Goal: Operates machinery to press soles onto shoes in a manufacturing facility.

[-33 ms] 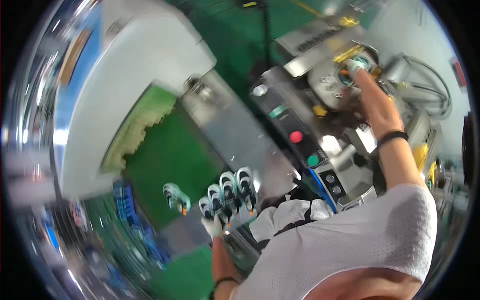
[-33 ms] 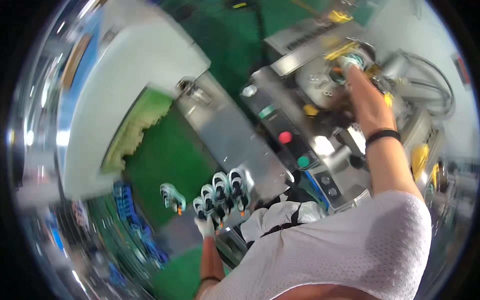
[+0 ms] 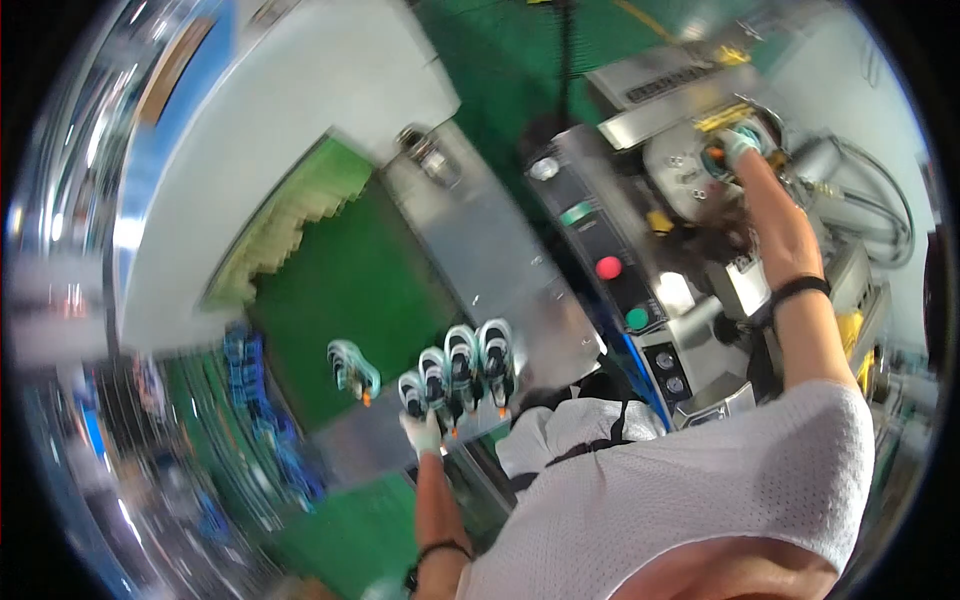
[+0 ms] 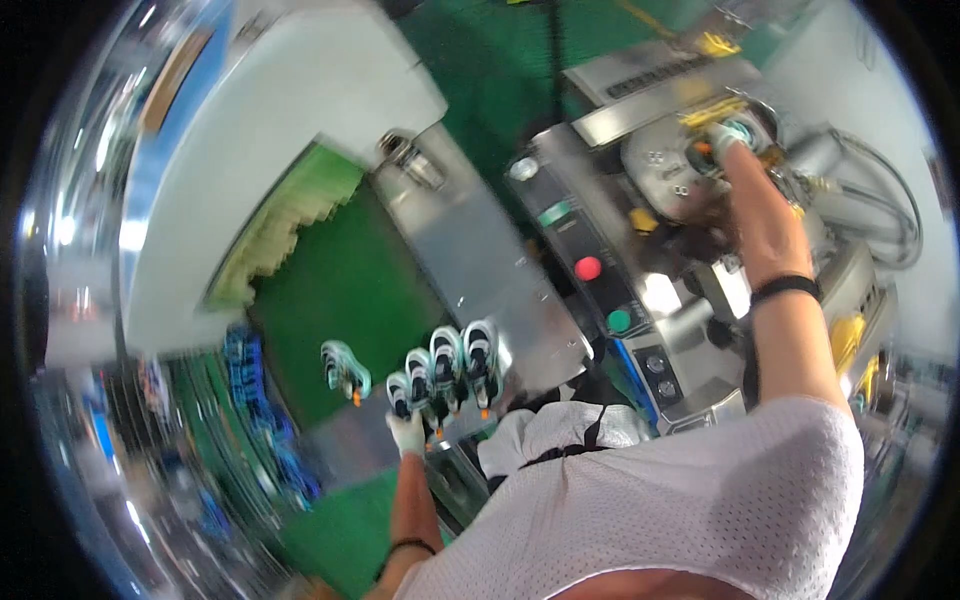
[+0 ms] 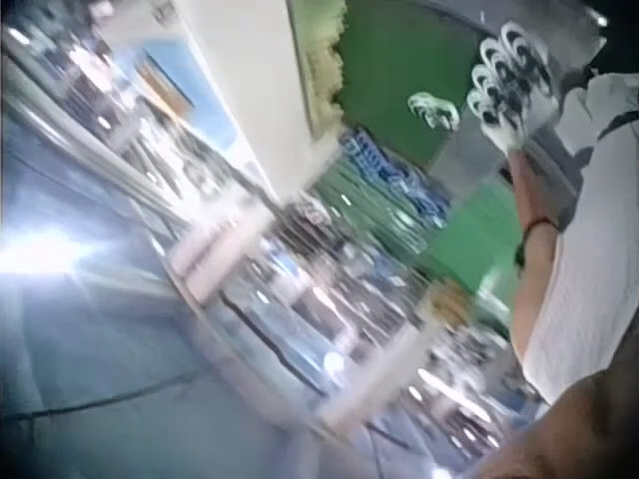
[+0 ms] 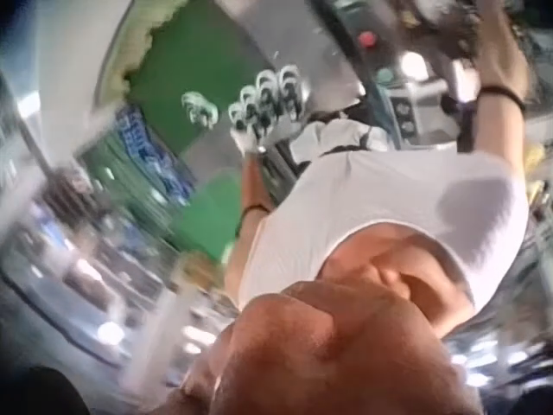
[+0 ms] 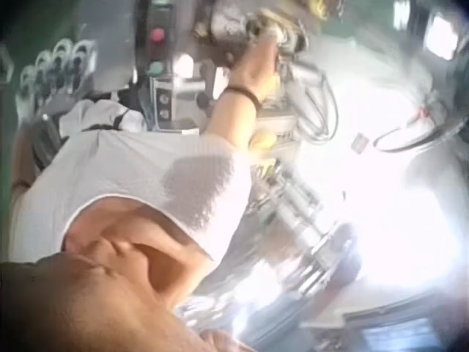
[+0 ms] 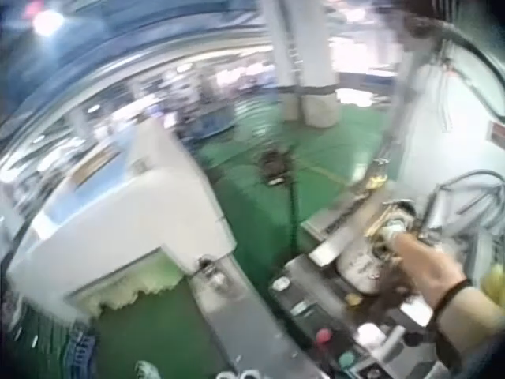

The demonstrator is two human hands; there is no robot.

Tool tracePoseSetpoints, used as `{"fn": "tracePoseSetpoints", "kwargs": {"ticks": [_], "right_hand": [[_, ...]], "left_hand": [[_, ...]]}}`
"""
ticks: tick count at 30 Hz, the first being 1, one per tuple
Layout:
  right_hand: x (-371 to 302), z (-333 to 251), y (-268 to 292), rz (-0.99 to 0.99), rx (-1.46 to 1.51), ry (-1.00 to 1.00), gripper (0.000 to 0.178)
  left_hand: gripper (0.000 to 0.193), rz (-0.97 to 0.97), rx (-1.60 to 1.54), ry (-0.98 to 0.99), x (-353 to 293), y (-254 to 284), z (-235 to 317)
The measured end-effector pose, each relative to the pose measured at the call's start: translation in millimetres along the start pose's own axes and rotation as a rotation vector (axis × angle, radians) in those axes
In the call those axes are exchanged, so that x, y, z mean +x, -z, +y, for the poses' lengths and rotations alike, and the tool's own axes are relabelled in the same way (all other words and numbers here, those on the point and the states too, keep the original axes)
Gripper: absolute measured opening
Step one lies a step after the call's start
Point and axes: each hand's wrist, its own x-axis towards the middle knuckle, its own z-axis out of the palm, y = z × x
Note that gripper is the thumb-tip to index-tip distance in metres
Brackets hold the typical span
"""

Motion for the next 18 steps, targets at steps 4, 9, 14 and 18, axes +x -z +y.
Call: {"fn": "tracePoseSetpoints", "kwargs": {"ticks": [4,9,14,18], "right_hand": [[3,-25,34,0.027,0.201,0.231,0.023],[-322,-8,-170,0.101,0.035,0.874,0.051],[-454,158,-220,0.273,-0.387,1.095,0.071],[-417,268,-223,0.382,-1.286,0.891,0.088]], "left_hand": [[0.052,0.045,0.121,0.133,-10,-6,18],[0.070,0.139,0.189,0.179,-30,47,-20],[0.080,-0.323,0.060,-0.119,9,60,-4],[0.053,-0.210,-0.198,-0.137,64,131,8]]}}
